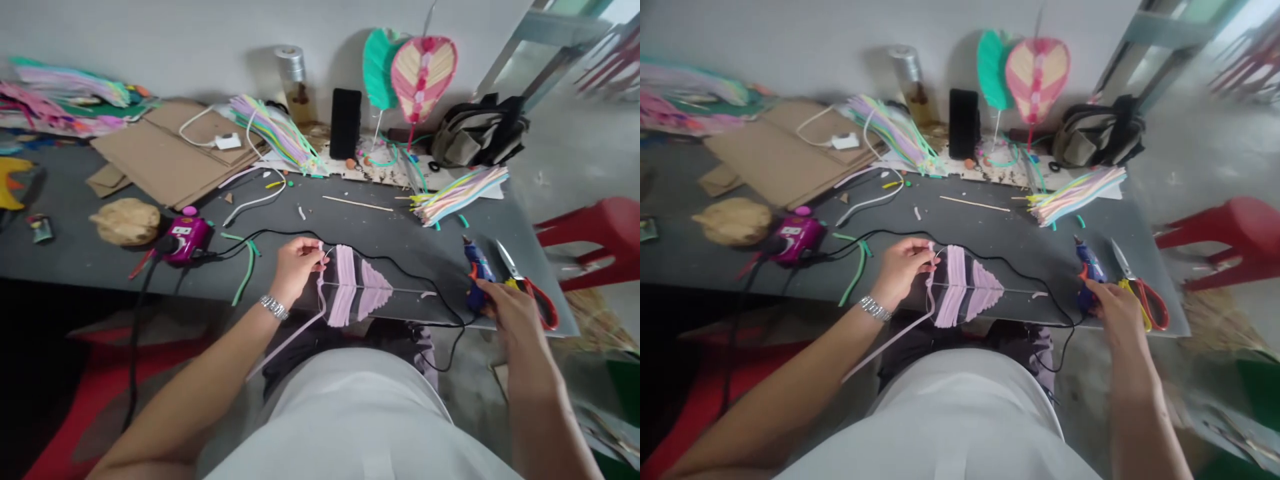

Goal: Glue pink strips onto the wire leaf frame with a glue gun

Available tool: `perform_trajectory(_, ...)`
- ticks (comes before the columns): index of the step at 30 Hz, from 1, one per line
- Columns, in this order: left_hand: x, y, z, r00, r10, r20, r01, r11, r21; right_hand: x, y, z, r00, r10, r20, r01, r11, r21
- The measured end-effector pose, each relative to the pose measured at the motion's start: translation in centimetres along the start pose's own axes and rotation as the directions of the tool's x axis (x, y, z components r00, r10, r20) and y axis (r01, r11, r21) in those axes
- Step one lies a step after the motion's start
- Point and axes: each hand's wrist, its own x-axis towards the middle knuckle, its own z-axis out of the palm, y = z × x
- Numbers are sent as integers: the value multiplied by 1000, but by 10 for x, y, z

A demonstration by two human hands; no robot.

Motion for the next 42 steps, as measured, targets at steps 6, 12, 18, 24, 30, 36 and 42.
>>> perform_trajectory(6, 1, 3, -4, 998, -58, 20, 59, 997, -47, -18, -30, 13, 922, 157, 354, -326, 807, 492)
perform_trajectory(12, 2, 2, -3, 997, -60, 38, 63, 995, -77, -55, -61, 47, 993, -28, 111, -40, 824, 565)
perform_trajectory(18, 0, 1, -1, 997, -48, 53, 52, 995, -81, -100, -82, 80, 929, -215, 301, 49, 878, 476)
perform_trajectory(24, 0, 4, -2, 995, -69, 75, 75, 995, -68, -104, -69, 108, 882, -308, 357, 205, 932, 299)
perform_trajectory(30, 1, 2, -3, 994, -57, 89, 62, 996, -58, -100, -65, 138, 751, -365, 550, 514, 846, -142)
perform_trajectory(36, 2, 0, -3, 995, -54, 85, 61, 995, -84, -95, -61, 150, 582, -570, 580, 790, 566, -236)
perform_trajectory(42, 2, -1, -4, 993, -51, 106, 62, 993, -101, -91, -56, 157, 532, -584, 612, 828, 508, -235)
